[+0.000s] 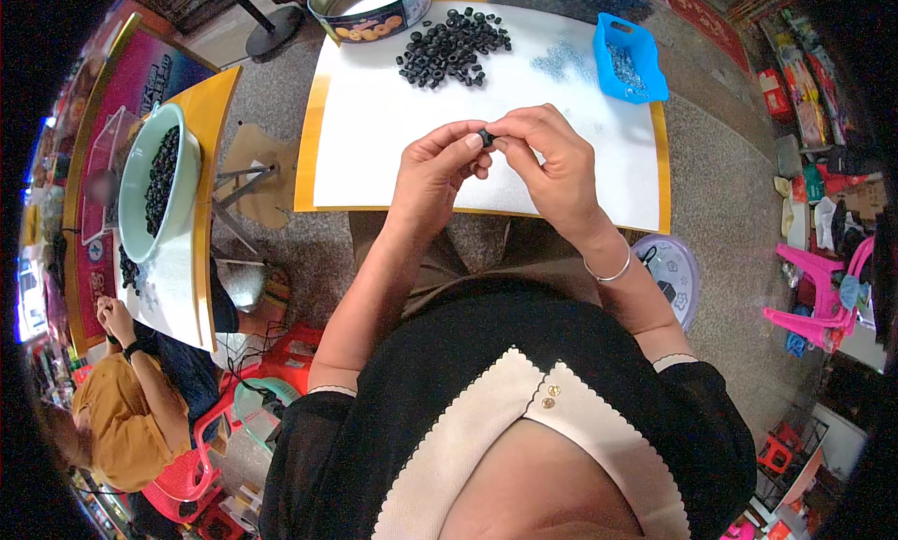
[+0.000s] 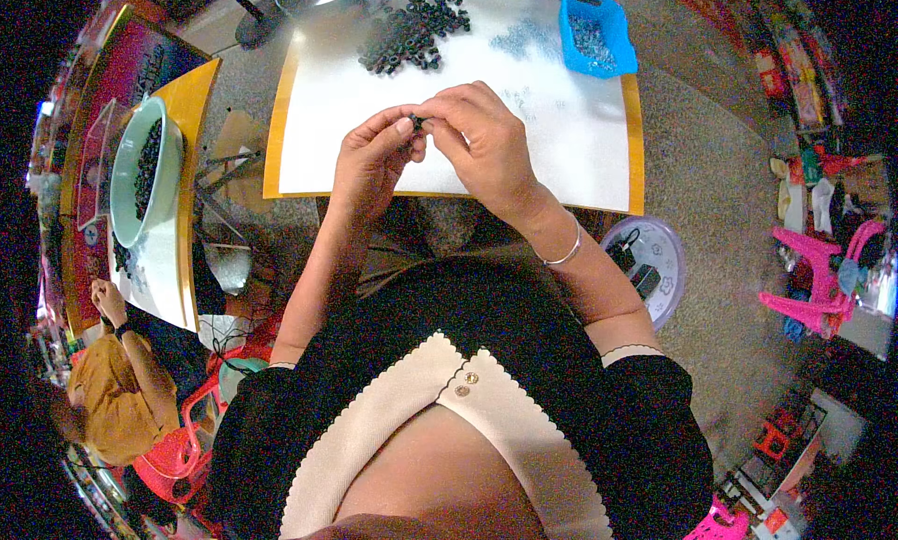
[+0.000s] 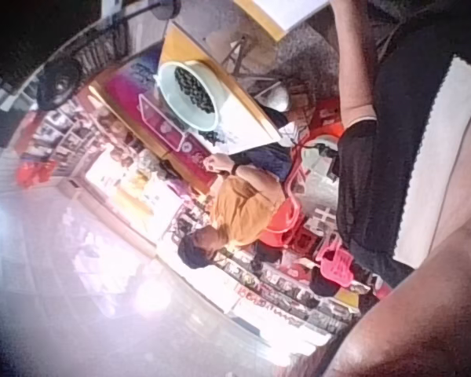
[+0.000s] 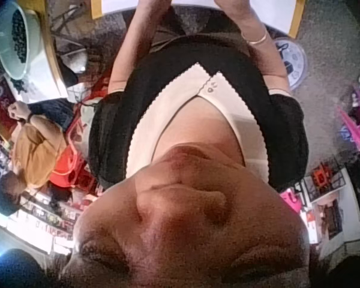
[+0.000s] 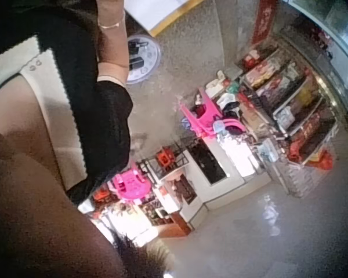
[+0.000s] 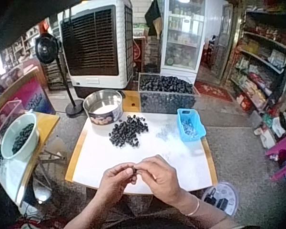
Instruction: The person pours small black components from a container onto the table and takes tiny inserts from a tray. The person then assembles the parts by inserting the tiny pieces into the black components by hand.
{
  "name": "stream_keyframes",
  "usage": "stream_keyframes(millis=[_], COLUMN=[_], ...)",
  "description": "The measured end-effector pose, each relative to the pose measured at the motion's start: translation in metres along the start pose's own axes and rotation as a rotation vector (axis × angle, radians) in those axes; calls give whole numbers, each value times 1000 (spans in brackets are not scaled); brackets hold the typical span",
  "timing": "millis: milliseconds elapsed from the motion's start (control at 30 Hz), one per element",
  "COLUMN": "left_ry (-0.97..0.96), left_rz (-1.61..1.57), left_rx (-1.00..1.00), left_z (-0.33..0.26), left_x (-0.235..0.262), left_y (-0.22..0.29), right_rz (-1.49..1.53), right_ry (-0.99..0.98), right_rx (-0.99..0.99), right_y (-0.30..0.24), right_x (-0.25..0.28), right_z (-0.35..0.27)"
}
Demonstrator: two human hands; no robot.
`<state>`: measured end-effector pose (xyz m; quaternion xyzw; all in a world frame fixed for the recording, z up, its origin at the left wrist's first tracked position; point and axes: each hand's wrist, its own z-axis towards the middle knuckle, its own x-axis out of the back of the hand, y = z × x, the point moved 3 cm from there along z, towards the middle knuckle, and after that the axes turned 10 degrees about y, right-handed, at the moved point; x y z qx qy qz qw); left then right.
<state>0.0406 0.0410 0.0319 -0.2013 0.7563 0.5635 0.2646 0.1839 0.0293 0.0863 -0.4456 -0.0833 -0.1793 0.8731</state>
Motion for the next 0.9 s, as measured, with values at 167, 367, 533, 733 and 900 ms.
stream_keyframes(millis=[167, 367, 533, 733, 900], left_ry=[4, 23, 24, -4, 3], left_rz=[63, 47, 67, 9, 25], left_rx=[-53, -24, -48, 11, -33], left_z=[1, -2, -7, -10, -14], left_x=[3, 4, -7, -12, -16], left_y=[0, -2, 2, 7, 12], right_rz=[-64, -121, -61, 89, 158], right_ry=[-18, -43, 18, 31, 69], right_rx=[134, 286, 131, -41, -83], right_y=[-1, -1, -1, -2, -2], right_x=[-1, -2, 1, 4, 11], right_z=[2, 0, -2, -3, -3])
